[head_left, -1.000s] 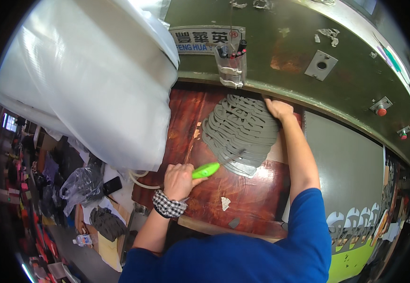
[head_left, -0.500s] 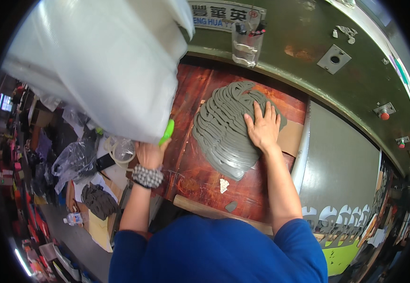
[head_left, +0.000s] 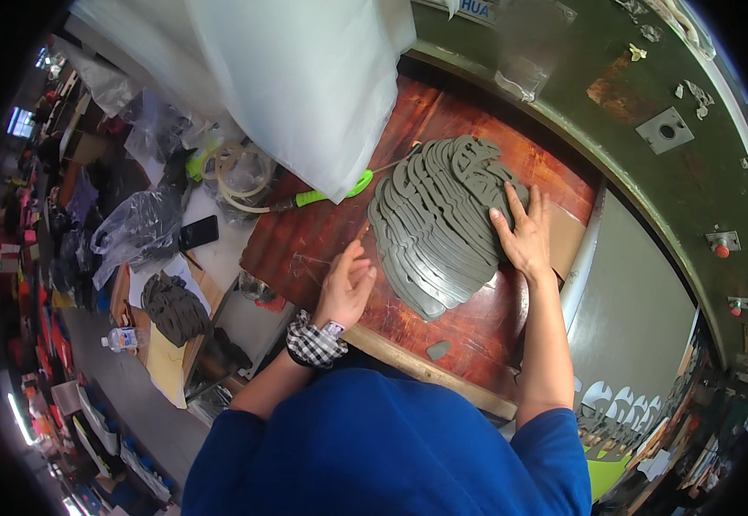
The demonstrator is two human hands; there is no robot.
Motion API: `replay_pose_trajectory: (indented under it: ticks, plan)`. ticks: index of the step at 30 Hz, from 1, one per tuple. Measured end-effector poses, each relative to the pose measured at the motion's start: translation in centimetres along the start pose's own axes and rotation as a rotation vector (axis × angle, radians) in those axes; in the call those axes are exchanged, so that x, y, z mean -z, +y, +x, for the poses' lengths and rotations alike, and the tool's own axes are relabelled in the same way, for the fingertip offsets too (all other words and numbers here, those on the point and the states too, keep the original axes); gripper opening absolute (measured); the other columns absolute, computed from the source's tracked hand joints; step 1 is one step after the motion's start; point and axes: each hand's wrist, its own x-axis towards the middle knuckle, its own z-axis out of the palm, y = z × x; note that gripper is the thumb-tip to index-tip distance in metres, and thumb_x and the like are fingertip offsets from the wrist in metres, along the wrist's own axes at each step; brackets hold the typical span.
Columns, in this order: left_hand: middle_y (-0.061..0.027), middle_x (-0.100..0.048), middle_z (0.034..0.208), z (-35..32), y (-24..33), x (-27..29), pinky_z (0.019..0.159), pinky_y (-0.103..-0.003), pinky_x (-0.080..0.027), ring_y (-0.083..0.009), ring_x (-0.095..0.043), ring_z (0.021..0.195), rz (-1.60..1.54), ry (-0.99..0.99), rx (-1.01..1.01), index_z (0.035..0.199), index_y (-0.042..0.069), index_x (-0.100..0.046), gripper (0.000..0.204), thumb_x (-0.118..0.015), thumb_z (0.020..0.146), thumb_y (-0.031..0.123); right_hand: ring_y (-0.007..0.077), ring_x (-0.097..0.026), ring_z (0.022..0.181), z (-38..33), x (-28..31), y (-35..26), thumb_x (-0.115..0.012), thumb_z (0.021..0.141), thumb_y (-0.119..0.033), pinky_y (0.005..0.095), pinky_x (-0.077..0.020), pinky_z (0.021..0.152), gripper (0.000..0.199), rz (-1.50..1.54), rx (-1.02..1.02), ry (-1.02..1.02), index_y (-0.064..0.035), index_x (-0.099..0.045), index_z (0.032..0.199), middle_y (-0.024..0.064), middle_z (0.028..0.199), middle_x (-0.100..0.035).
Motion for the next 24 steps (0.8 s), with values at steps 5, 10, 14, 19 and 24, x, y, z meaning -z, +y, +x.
replay_pose_trajectory:
  ticks: [5, 10, 14, 19, 24]
  plan:
    - [-0.0210, -0.042, 0.135, 0.5, 0.1, -2.9, 0.095, -0.034, -0.046, -0.0228, -0.052, 0.116, -0.664, 0.104, 0.298, 0.143, -0.006, -0.021, 0.064, -0.056, 0.092, 0.004, 0.0465, -0.032, 0.131, -1.7, -1.3, -1.3, -0.058, 0.086, -0.050, 0.0486, -0.0277, 0.109, 0.064, 0.034, 0.078, 0.061, -0.0177, -0.044, 0.140, 0.0321, 0.143, -0.029]
    - [-0.0198, -0.050, 0.130, 3.7, 1.3, -3.8, 0.096, -0.029, -0.043, -0.0180, -0.051, 0.117, -0.667, -0.175, 0.075, 0.139, -0.010, -0.027, 0.059, -0.057, 0.092, 0.007, 0.0445, -0.044, 0.115, -3.7, -0.8, -3.1, -0.061, 0.085, -0.048, 0.0486, -0.0387, 0.098, 0.067, 0.023, 0.024, 0.103, -0.0112, -0.044, 0.139, 0.0317, 0.130, -0.042]
    - [-0.0333, -0.042, 0.134, 5.7, 3.0, -6.5, 0.103, -0.036, -0.038, -0.0362, -0.047, 0.124, 0.097, 0.021, -0.085, 0.139, -0.014, -0.021, 0.086, -0.066, 0.086, 0.037, 0.0415, -0.047, 0.111, -3.5, -0.5, -2.8, -0.062, 0.086, -0.043, 0.0459, -0.0412, 0.095, 0.064, 0.194, -0.034, 0.119, -0.0086, -0.045, 0.137, 0.0299, 0.123, -0.048]
    - [-0.0336, -0.045, 0.131, 8.8, 8.0, -10.5, 0.102, -0.039, -0.040, -0.0381, -0.048, 0.123, 0.151, 0.004, -0.261, 0.139, -0.015, -0.018, 0.099, -0.072, 0.078, 0.042, 0.0386, -0.046, 0.114, -3.4, -2.2, -1.2, -0.048, 0.096, -0.033, 0.0432, -0.0354, 0.101, 0.050, 0.516, -0.094, 0.190, -0.0051, -0.044, 0.138, 0.0269, 0.124, -0.049]
    - [-0.0314, -0.058, 0.114, 12.7, 13.2, -12.1, 0.088, -0.044, -0.050, -0.0426, -0.059, 0.104, 0.454, -0.151, -0.223, 0.130, -0.011, -0.034, 0.097, -0.075, 0.067, 0.049, 0.0370, -0.045, 0.118, -2.6, -5.4, -1.0, -0.046, 0.097, -0.028, 0.0413, -0.0317, 0.104, 0.049, 0.694, -0.145, 0.341, -0.0005, -0.041, 0.138, 0.0235, 0.130, -0.047]
